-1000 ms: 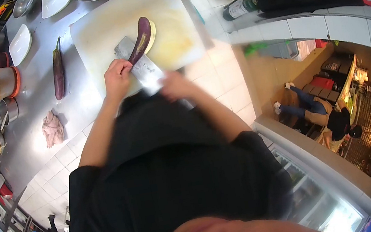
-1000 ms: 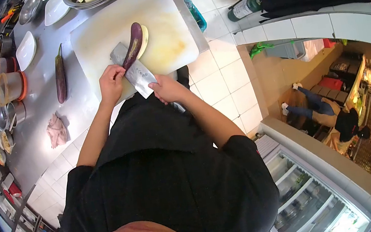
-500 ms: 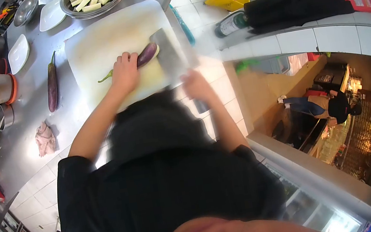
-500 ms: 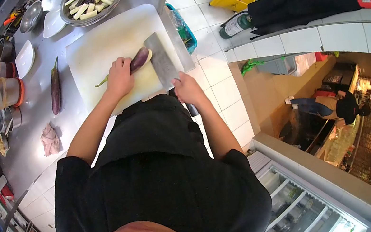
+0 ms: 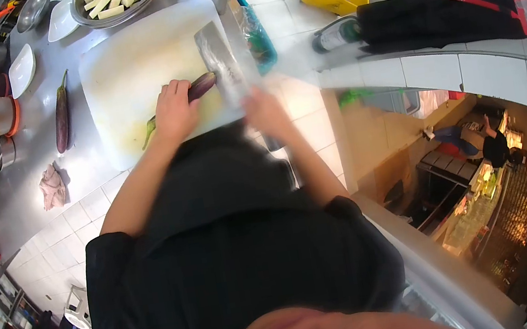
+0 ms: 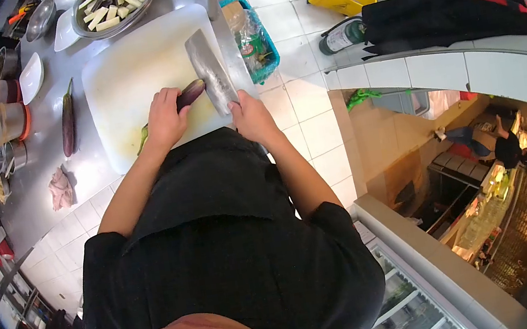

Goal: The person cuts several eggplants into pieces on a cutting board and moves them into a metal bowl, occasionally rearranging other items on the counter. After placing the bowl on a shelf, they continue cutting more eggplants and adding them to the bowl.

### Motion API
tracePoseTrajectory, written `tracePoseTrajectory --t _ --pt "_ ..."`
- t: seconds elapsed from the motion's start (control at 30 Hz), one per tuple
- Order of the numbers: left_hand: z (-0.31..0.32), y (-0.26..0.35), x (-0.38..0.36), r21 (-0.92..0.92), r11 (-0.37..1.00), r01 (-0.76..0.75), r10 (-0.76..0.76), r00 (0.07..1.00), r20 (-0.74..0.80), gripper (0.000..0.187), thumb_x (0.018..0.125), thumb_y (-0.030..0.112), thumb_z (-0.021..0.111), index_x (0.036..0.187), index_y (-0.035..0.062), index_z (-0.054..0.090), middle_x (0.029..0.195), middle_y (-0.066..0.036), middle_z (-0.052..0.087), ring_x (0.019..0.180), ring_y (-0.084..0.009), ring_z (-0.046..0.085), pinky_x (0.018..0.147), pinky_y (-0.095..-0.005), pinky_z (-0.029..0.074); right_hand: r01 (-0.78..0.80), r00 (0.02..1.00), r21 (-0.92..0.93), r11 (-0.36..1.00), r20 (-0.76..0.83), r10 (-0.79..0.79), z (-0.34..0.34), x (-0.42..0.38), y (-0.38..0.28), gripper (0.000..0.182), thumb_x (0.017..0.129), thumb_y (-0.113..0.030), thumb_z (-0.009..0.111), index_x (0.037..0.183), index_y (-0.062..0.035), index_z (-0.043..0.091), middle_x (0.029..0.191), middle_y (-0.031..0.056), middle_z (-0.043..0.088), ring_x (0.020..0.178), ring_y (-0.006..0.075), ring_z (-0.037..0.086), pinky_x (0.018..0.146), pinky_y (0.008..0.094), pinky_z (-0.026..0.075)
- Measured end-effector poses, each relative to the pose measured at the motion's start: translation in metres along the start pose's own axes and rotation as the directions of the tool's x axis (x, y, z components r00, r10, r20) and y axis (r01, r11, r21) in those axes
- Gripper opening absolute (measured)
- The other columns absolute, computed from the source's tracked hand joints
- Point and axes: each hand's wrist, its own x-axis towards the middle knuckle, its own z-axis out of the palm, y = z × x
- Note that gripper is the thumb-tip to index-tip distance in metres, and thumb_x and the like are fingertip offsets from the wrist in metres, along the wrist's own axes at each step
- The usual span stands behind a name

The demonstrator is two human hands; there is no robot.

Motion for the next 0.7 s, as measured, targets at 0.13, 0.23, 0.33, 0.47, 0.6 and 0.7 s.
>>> tracePoseTrajectory --t 0.13,0.23,0.33,0.47,0.6,0.7 --pt "0.006 0.003 0.001 -0.003 1.0 0.012 -0.012 0.999 -0.05 0.03 0.075 0.01 0.067 0.101 0.0022 0.054 0.099 -0.014 0.054 0.092 -0.0339 0.051 0.082 -0.0415 0.043 0.007 0.997 0.084 0.996 -0.074 -0.001 -0.016 -0.004 -0.019 0.022 0.092 -0.019 0.05 0.084 0.0015 0.045 0.059 0.0135 0.055 0.048 0.0235 0.057 0.048 0.0384 0.045" --pt "0.006 0.005 0.002 -0.014 1.0 0.019 -0.02 0.998 -0.056 0.028 0.076 0.009 0.067 0.099 0.0024 0.054 0.098 -0.014 0.054 0.092 -0.0335 0.051 0.081 -0.0414 0.043 -0.035 0.999 0.148 0.988 0.001 0.035 -0.025 0.0 -0.028 0.023 0.092 -0.019 0.05 0.084 0.0014 0.044 0.059 0.0134 0.055 0.048 0.0236 0.057 0.049 0.0383 0.045" --pt "0.007 0.005 0.003 -0.025 0.999 0.036 -0.037 0.998 -0.053 0.028 0.075 0.009 0.068 0.099 0.0024 0.055 0.096 -0.014 0.055 0.092 -0.0337 0.052 0.081 -0.0414 0.043 -0.071 0.997 0.139 0.988 0.027 0.068 -0.024 0.003 -0.027 0.023 0.092 -0.019 0.05 0.084 0.0019 0.044 0.06 0.016 0.056 0.05 0.0254 0.058 0.05 0.0395 0.045" --pt "0.007 0.007 0.007 -0.063 0.994 0.092 -0.096 0.994 -0.058 0.029 0.074 0.009 0.069 0.098 0.0022 0.055 0.096 -0.013 0.056 0.092 -0.0336 0.052 0.081 -0.0408 0.043 0.114 0.992 -0.032 0.993 -0.048 -0.116 -0.014 -0.001 -0.001 0.022 0.092 -0.018 0.049 0.086 0.0026 0.045 0.062 0.0189 0.057 0.051 0.0277 0.06 0.05 0.0404 0.046" --pt "0.006 0.006 0.011 -0.084 0.992 0.094 -0.097 0.995 -0.037 0.027 0.072 0.009 0.07 0.095 0.0027 0.056 0.093 -0.013 0.057 0.092 -0.0316 0.054 0.081 -0.0396 0.044 -0.012 1.0 0.037 0.999 0.0 0.012 -0.013 0.002 -0.008 0.022 0.092 -0.017 0.048 0.089 0.0044 0.046 0.062 0.021 0.057 0.048 0.0291 0.059 0.047 0.0407 0.046" --pt "0.005 0.003 0.015 -0.138 0.982 0.132 -0.133 0.991 0.001 0.027 0.071 0.008 0.072 0.093 0.0025 0.058 0.091 -0.012 0.058 0.091 -0.0305 0.054 0.08 -0.039 0.045 -0.139 0.99 0.179 0.974 0.062 0.13 -0.008 0.018 -0.04 0.022 0.092 -0.017 0.048 0.089 0.0052 0.046 0.059 0.0182 0.055 0.044 0.0263 0.056 0.044 0.0391 0.045"
